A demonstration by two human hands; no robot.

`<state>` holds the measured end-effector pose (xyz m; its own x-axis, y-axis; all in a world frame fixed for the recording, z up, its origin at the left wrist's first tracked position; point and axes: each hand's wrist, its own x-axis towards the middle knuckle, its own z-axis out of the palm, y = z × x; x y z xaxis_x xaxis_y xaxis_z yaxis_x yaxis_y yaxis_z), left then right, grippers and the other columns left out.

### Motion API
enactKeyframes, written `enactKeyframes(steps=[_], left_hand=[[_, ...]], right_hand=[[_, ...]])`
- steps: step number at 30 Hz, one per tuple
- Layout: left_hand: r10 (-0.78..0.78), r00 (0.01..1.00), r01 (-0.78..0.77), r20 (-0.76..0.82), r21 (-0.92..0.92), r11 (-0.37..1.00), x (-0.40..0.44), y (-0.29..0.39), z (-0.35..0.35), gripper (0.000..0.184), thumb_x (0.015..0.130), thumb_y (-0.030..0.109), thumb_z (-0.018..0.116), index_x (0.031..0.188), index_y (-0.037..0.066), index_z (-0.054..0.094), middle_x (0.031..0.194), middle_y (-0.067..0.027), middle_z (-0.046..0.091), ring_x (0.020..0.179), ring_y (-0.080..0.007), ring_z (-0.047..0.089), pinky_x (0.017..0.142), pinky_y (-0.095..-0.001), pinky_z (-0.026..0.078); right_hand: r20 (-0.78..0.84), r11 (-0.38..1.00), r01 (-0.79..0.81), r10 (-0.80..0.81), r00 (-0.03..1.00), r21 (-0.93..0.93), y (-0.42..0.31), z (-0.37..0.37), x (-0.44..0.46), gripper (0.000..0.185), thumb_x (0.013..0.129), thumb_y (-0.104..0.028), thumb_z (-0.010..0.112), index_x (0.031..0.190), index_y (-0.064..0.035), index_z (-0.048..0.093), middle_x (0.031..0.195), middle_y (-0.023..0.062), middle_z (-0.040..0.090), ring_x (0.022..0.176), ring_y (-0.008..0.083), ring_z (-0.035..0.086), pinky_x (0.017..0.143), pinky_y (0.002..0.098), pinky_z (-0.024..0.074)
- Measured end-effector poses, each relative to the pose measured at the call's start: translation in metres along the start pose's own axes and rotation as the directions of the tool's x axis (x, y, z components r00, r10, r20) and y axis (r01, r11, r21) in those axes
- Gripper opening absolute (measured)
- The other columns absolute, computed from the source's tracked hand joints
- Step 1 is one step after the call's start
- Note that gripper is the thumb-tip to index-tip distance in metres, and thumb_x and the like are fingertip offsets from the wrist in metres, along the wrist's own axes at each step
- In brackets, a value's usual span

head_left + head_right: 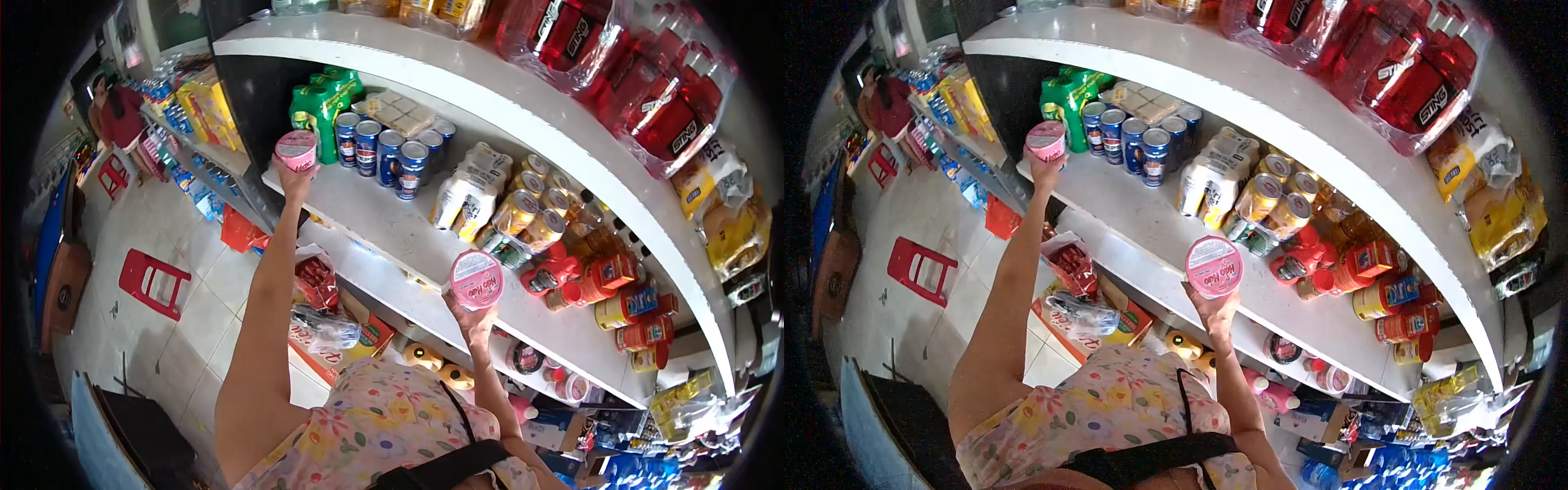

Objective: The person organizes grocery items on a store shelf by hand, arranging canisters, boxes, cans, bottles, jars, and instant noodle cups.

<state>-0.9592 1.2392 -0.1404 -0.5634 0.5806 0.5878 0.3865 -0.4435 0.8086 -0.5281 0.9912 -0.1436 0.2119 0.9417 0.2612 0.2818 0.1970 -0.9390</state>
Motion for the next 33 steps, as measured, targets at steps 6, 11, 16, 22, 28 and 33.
enactKeyframes(steps=[6, 11, 16, 22, 28, 33], left_hand=[[-0.165, 0.985, 0.168, 0.059, -0.062, 0.984, -0.023, -0.005, 0.009, 0.086, 0.056, 0.018, 0.088, 0.126, 0.002, 0.041, 0.113, -0.0113, 0.059, 0.102, -0.0216, 0.058, 0.087, -0.0320, 0.048], [-0.186, 0.922, 0.294, 0.339, -0.304, 0.906, -0.092, 0.081, 0.032, 0.092, 0.055, 0.014, 0.089, 0.129, 0.002, 0.036, 0.114, -0.0110, 0.059, 0.103, -0.0190, 0.058, 0.085, -0.0297, 0.050], [-0.071, 0.899, 0.195, 0.433, -0.251, 0.948, -0.133, 0.089, 0.048, 0.103, 0.055, 0.020, 0.090, 0.138, 0.008, 0.030, 0.126, -0.0118, 0.052, 0.115, -0.0225, 0.052, 0.097, -0.0343, 0.044], [-0.080, 0.904, 0.096, 0.421, -0.017, 0.995, -0.134, 0.105, 0.040, 0.100, 0.059, 0.025, 0.088, 0.138, 0.008, 0.030, 0.125, -0.0158, 0.053, 0.115, -0.0309, 0.053, 0.096, -0.0374, 0.044], [0.064, 0.990, -0.054, 0.129, -0.081, 0.995, -0.135, 0.087, 0.057, 0.094, 0.068, 0.013, 0.078, 0.141, 0.004, 0.019, 0.135, -0.0192, 0.040, 0.125, -0.0324, 0.043, 0.101, -0.0368, 0.039], [0.040, 0.999, -0.039, 0.029, -0.014, 0.999, -0.144, 0.088, 0.058, 0.079, 0.082, 0.004, 0.056, 0.145, 0.002, 0.009, 0.145, -0.0245, 0.021, 0.135, -0.0388, 0.024, 0.110, -0.0396, 0.024]], right_hand=[[-0.050, 0.992, -0.047, 0.053, 0.997, 0.117, -0.037, -0.009, -0.011, 0.066, 0.061, -0.026, 0.087, 0.111, 0.0001, 0.053, 0.097, 0.0090, 0.066, 0.086, 0.0178, 0.063, 0.079, 0.0300, 0.0504], [0.041, 0.997, 0.026, -0.024, 0.999, -0.072, -0.035, 0.010, -0.001, 0.055, 0.066, -0.009, 0.083, 0.111, 0.0006, 0.053, 0.099, 0.0078, 0.064, 0.089, 0.0158, 0.061, 0.081, 0.0304, 0.0499], [0.180, 0.942, -0.117, 0.062, 0.982, 0.314, -0.011, 0.063, 0.040, 0.062, 0.060, -0.025, 0.087, 0.109, -0.0006, 0.056, 0.092, 0.0083, 0.067, 0.082, 0.0175, 0.063, 0.079, 0.0306, 0.0499], [0.107, 0.910, 0.344, -0.327, 0.939, -0.233, -0.046, 0.117, 0.081, 0.069, 0.061, -0.024, 0.084, 0.119, -0.0045, 0.051, 0.102, 0.0136, 0.064, 0.090, 0.0264, 0.063, 0.081, 0.0367, 0.0484], [0.023, 0.930, 0.318, -0.319, 0.947, -0.185, -0.002, 0.157, 0.115, 0.104, 0.056, -0.034, 0.087, 0.135, 0.0006, 0.030, 0.128, 0.0232, 0.047, 0.115, 0.0351, 0.051, 0.097, 0.0417, 0.0406], [0.126, 0.963, 0.269, -0.264, 0.956, -0.028, -0.008, 0.181, 0.120, 0.095, 0.067, -0.031, 0.082, 0.136, 0.0031, 0.026, 0.124, 0.0235, 0.050, 0.113, 0.0342, 0.051, 0.096, 0.0406, 0.0402]])
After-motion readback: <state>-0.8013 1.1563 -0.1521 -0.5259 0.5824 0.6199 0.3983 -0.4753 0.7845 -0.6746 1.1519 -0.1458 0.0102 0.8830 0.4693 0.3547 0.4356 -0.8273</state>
